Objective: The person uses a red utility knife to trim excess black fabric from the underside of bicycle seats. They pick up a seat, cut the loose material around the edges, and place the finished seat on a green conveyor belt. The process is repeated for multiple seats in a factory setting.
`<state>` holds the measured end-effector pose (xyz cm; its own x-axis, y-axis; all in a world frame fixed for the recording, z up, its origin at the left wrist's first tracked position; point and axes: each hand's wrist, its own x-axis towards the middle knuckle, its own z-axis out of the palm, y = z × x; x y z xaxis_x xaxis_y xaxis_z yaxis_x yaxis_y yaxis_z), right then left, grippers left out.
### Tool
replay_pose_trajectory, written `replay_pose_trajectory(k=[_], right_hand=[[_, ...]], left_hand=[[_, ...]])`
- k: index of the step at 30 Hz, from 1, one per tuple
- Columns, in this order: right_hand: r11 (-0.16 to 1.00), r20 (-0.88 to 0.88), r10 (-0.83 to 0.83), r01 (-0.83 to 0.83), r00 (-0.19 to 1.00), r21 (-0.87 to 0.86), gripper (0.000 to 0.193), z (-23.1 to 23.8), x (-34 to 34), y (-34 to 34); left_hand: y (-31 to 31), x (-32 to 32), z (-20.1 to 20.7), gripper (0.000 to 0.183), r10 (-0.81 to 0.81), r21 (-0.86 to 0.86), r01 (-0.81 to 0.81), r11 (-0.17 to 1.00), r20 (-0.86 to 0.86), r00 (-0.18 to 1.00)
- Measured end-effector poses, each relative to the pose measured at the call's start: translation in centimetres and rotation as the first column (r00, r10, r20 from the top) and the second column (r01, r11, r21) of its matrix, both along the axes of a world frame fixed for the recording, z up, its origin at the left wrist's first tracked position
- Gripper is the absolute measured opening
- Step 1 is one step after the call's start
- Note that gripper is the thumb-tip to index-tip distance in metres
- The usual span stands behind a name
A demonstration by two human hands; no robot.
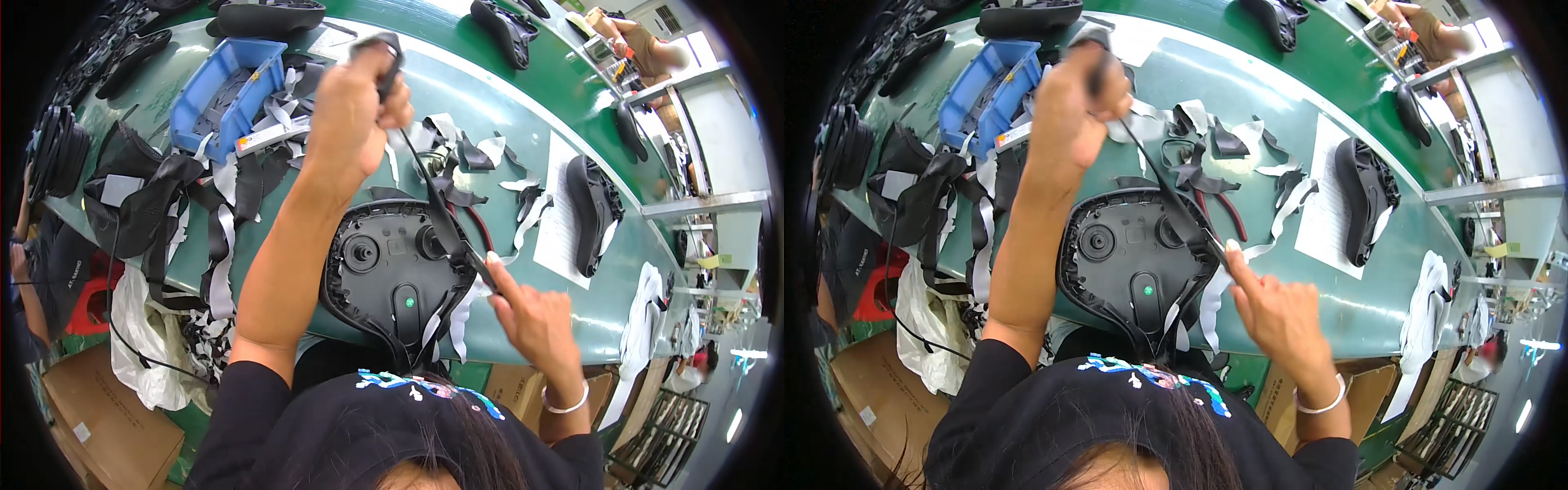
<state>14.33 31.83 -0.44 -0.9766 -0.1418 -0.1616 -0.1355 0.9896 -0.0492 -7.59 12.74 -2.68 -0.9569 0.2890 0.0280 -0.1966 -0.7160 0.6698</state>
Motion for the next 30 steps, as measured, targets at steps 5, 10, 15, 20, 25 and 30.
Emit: replay_pose_trajectory(k=[5,10,15,20,25,30], right_hand=[[0.804,0.068,-0.406,0.391,0.912,-0.447,0.049,-2.7,5.5,-3.0],[0.421,0.087,-0.608,0.413,0.789,-0.808,0.06,-5.4,5.0,-4.4],[0.112,0.072,-0.609,0.176,0.79,-0.978,0.09,-9.0,-1.3,-4.0],[0.114,0.055,-0.606,0.155,0.794,-0.981,0.059,-4.2,-5.2,0.7],[0.409,-0.369,-0.773,-0.04,0.515,-0.912,0.038,-2.2,-12.3,8.3],[0.568,-0.385,-0.683,0.121,0.621,-0.814,0.034,-7.9,-25.0,13.6]], left_hand=[[-3.3,1.7,4.5,0.026,0.845,0.145,-0.832,0.535,-0.092,0.527],[-2.6,1.6,-0.9,0.031,-0.06,-0.698,-0.604,0.384,-0.672,0.738],[-4.5,3.5,-3.6,0.066,-0.554,-0.935,-0.326,-0.14,-0.199,0.808],[-4.4,0.9,-6.2,0.045,-0.515,-0.819,0.323,0.475,0.039,0.856],[-0.4,-5.3,-6.8,0.044,0.146,-0.432,-0.142,0.891,-0.024,0.989],[4.7,-4.1,-13.2,0.036,-0.023,-0.665,-0.731,0.155,-0.742,0.67]])
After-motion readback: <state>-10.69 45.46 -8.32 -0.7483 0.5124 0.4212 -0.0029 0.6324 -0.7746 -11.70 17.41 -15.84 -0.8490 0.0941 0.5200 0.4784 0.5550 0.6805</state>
